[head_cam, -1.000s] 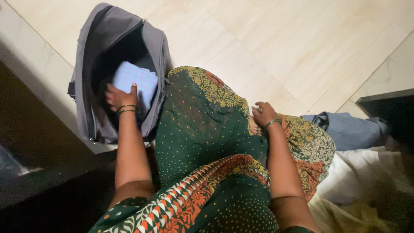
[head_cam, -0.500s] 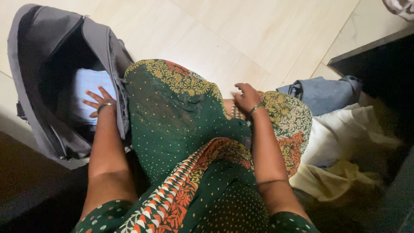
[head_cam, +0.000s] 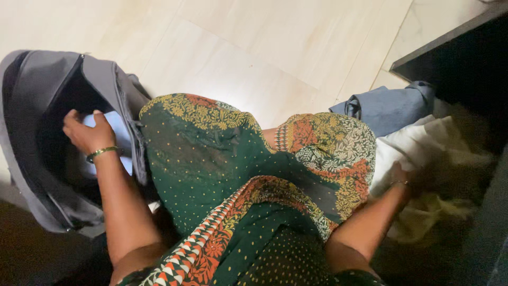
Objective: The person folds a blue checkered shirt and a white shirt on the floor, then places them into a gray duffel bag. The person is sitting cross-legged on a tiled floor with a pile of clothes nearby.
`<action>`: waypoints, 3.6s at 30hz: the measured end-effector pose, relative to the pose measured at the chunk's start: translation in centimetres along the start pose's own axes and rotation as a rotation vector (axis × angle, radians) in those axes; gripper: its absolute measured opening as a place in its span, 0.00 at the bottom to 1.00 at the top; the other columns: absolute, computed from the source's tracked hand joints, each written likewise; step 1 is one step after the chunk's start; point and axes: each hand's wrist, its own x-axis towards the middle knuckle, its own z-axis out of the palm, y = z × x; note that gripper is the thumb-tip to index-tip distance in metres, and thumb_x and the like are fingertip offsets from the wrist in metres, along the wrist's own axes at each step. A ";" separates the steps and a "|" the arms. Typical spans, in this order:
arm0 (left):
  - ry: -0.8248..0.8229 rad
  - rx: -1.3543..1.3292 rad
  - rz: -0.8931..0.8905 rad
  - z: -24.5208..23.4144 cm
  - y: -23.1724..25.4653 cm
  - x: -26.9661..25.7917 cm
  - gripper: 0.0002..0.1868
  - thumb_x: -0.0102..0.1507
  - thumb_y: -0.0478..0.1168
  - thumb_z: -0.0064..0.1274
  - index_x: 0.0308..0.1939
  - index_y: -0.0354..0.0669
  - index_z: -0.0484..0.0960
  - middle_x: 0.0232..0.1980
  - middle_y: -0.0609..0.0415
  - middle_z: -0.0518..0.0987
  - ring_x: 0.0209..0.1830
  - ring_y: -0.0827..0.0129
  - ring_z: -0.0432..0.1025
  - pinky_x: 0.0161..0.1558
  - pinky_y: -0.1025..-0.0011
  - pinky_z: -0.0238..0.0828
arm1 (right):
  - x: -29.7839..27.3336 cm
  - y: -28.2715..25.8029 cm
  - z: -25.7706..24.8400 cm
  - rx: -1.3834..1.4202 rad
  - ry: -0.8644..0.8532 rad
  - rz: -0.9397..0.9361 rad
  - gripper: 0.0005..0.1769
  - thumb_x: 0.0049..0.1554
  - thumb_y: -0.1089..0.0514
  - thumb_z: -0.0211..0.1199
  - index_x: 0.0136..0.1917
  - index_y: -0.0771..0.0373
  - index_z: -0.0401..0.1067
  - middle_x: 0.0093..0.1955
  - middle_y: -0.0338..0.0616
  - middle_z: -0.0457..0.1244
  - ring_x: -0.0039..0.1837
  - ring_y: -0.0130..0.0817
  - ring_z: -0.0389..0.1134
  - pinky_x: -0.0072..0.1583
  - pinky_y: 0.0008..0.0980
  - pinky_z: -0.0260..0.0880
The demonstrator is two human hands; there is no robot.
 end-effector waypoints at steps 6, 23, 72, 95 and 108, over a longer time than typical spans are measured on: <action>-0.059 -0.378 0.554 2.1 16.2 -6.3 0.25 0.66 0.28 0.60 0.66 0.32 0.71 0.64 0.40 0.73 0.66 0.50 0.70 0.70 0.58 0.67 | -0.4 3.0 -0.1 0.058 0.073 0.027 0.24 0.58 0.58 0.73 0.65 0.68 0.72 0.65 0.64 0.64 0.67 0.60 0.64 0.69 0.50 0.63; -1.043 -0.131 0.749 15.7 21.1 -16.7 0.20 0.63 0.44 0.58 0.57 0.42 0.78 0.49 0.44 0.81 0.49 0.52 0.77 0.52 0.57 0.73 | 1.9 -1.1 -1.1 0.040 0.086 -0.147 0.28 0.55 0.57 0.74 0.66 0.68 0.71 0.69 0.71 0.59 0.69 0.63 0.60 0.70 0.53 0.61; -1.183 0.070 0.727 18.7 21.3 -17.1 0.21 0.64 0.49 0.55 0.59 0.45 0.78 0.55 0.43 0.79 0.57 0.50 0.73 0.58 0.56 0.69 | 3.5 -9.2 -8.4 0.388 0.419 -0.434 0.15 0.63 0.55 0.67 0.41 0.68 0.70 0.39 0.56 0.65 0.42 0.48 0.66 0.43 0.40 0.61; -1.213 0.060 0.777 19.1 20.8 -17.2 0.22 0.65 0.49 0.54 0.60 0.43 0.77 0.58 0.41 0.78 0.60 0.48 0.72 0.61 0.56 0.68 | -8.3 -16.6 -8.8 0.000 -0.396 -0.738 0.53 0.45 0.45 0.77 0.77 0.67 0.59 0.75 0.62 0.56 0.76 0.56 0.56 0.74 0.47 0.56; -1.212 0.086 0.722 19.5 21.0 -17.2 0.24 0.65 0.50 0.52 0.62 0.45 0.75 0.60 0.41 0.78 0.61 0.48 0.71 0.62 0.56 0.68 | -10.3 -26.7 -1.0 -0.523 -0.518 -0.757 0.20 0.55 0.43 0.68 0.51 0.59 0.82 0.57 0.58 0.70 0.60 0.57 0.70 0.61 0.50 0.70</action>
